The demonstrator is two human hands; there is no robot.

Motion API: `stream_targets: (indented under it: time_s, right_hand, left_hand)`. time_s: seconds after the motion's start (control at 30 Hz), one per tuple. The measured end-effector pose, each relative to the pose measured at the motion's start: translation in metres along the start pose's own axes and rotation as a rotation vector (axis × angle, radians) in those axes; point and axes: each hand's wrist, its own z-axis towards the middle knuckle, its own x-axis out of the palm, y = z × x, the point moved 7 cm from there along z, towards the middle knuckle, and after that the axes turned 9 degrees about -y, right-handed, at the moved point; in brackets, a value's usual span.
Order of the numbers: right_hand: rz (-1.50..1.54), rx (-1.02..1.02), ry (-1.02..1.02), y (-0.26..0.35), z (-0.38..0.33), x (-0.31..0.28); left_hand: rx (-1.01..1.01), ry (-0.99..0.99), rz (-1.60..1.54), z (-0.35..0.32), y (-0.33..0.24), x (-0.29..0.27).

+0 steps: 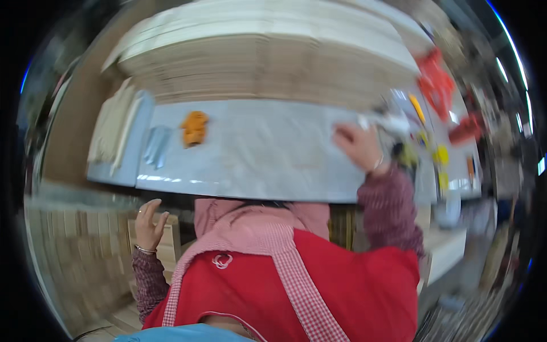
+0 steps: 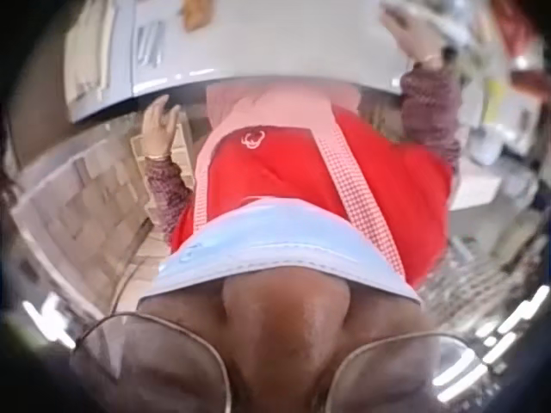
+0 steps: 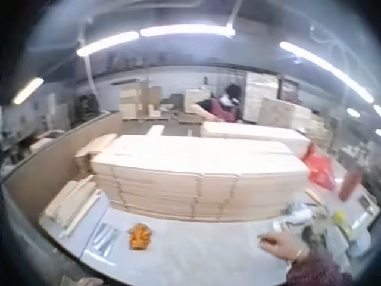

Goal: Assemble wooden frames using wood glue and a pneumatic nail gun.

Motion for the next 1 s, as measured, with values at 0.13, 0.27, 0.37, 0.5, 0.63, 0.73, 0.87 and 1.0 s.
stream_targets:
  time_s: [0.13, 0.27, 0.37, 0.5, 0.63, 0.73, 0.87, 1.0]
  right_hand:
    - [-0.164, 0.255, -0.196, -0.12, -0.019, -0.088]
    - [-0.13, 0.393, -0.223, -0.169, -0.053, -0.112]
    - [-0.269, 0.408, -0.104, -0.186, -0.044, -0.095]
    - [-0.5, 0.33, 0.012, -0.221, -0.008, -0.081]
    - [-0.794, 0.187, 0.072, -0.266, 0.031, -0.064]
    - [-0.739, 0.14, 0.205, -0.277, 0.049, -0.041]
    - [-0.631, 0.039, 0.165, -0.315, 0.042, -0.033]
    - [-0.534, -0.021, 0.102, -0.322, 0.045, -0.033]
  left_hand:
    - [0.238, 0.127, -0.064, 0.052, -0.064, 0.034]
    - [0.279, 0.336, -0.091, 0.084, -0.104, 0.075]
    - [0.289, 0.397, -0.104, 0.092, -0.121, 0.091]
    - [0.286, 0.44, -0.103, 0.1, -0.134, 0.102]
    - [0.292, 0.445, -0.077, 0.1, -0.138, 0.112]
    - [0.28, 0.457, -0.1, 0.096, -0.14, 0.116]
    - [0.184, 0.412, 0.011, 0.094, -0.128, 0.112]
    - [0.265, 0.382, 0.075, 0.082, -0.124, 0.102]
